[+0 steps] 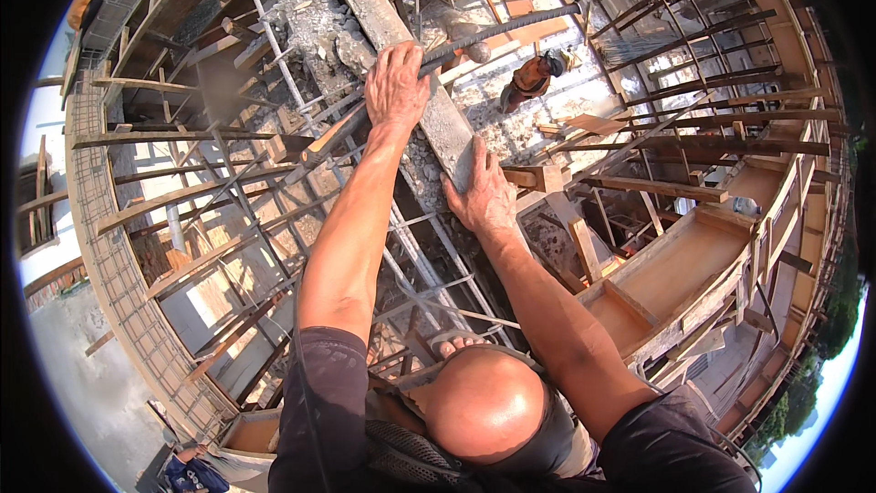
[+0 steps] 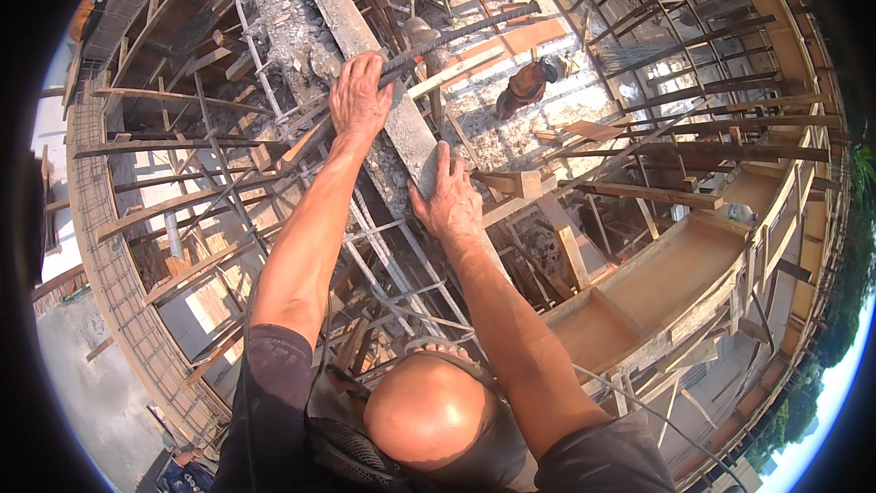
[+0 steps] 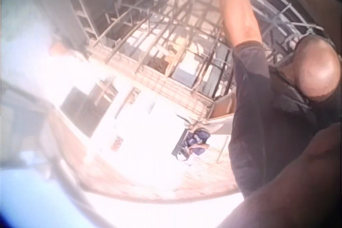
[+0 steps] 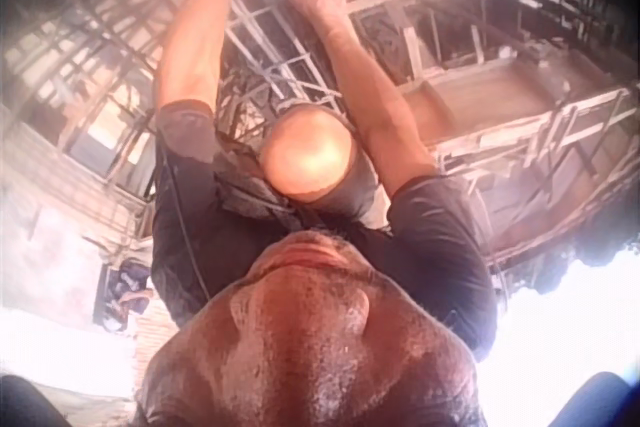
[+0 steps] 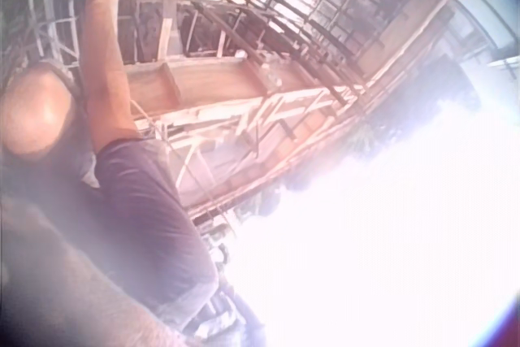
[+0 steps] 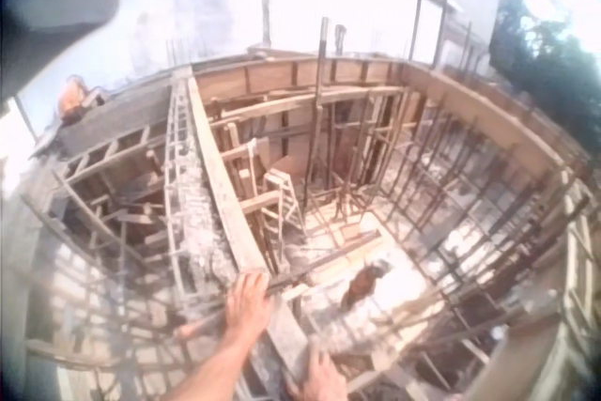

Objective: The person secures rebar and wooden boards for a concrete form using a hammer and metal pins while working on an elevated structural frame.

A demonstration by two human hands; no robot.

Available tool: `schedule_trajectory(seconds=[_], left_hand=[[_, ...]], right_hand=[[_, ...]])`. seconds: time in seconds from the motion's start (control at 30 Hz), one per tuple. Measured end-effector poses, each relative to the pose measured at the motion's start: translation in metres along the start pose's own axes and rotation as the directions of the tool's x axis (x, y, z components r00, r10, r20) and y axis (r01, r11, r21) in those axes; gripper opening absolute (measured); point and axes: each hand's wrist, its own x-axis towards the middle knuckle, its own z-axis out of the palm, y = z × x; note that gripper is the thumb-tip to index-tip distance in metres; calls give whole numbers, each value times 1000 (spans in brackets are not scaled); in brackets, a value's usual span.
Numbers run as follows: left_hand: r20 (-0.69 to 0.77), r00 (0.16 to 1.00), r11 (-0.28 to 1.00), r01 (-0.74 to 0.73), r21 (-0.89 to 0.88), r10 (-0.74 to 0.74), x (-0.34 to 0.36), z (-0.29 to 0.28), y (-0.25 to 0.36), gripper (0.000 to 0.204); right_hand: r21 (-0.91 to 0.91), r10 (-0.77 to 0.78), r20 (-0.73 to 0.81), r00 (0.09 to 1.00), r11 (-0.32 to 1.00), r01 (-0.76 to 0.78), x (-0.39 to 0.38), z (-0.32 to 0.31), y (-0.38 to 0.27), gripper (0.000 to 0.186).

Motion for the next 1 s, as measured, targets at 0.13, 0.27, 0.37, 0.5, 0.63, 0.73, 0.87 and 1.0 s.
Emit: schedule_trajectory(seconds=[0.13, 0.27, 0.37, 0.5, 0.63, 0.73, 0.87, 1.0], left_hand=[[4, 992, 992, -124, -38, 124, 3, 22, 0, 44], [38, 987, 983, -149, -106, 154, 11, 29, -13, 42], [28, 989, 983, -137, -122, 142, 12, 33, -24, 42], [20, 998, 990, -56, -130, 59, 12, 35, -26, 38], [36, 998, 983, -41, -180, 48, 14, 38, -17, 37], [28, 999, 984, -30, -175, 35, 10, 40, -21, 37], [86, 996, 989, 24, -144, -11, 0, 42, -29, 43], [-14, 1000, 994, -23, -106, 22, 2, 52, -33, 38]], right_hand=[[37, -13, -8, 1000, 999, 13, 2, -1, 0, 91], [58, 11, 20, 1000, 998, -12, 4, -3, -1, 90], [11, 0, 9, 1000, 1000, -1, 5, 2, -3, 91], [32, -10, 37, 999, 999, 9, 5, -2, -10, 91], [60, 44, -21, 999, 997, -42, 3, -3, -12, 90], [55, 24, 27, 999, 998, -25, 2, -3, -6, 101], [93, -52, 187, 981, 995, 35, -18, -14, 26, 105], [68, 221, 227, 948, 968, -242, -53, -2, 44, 94]])
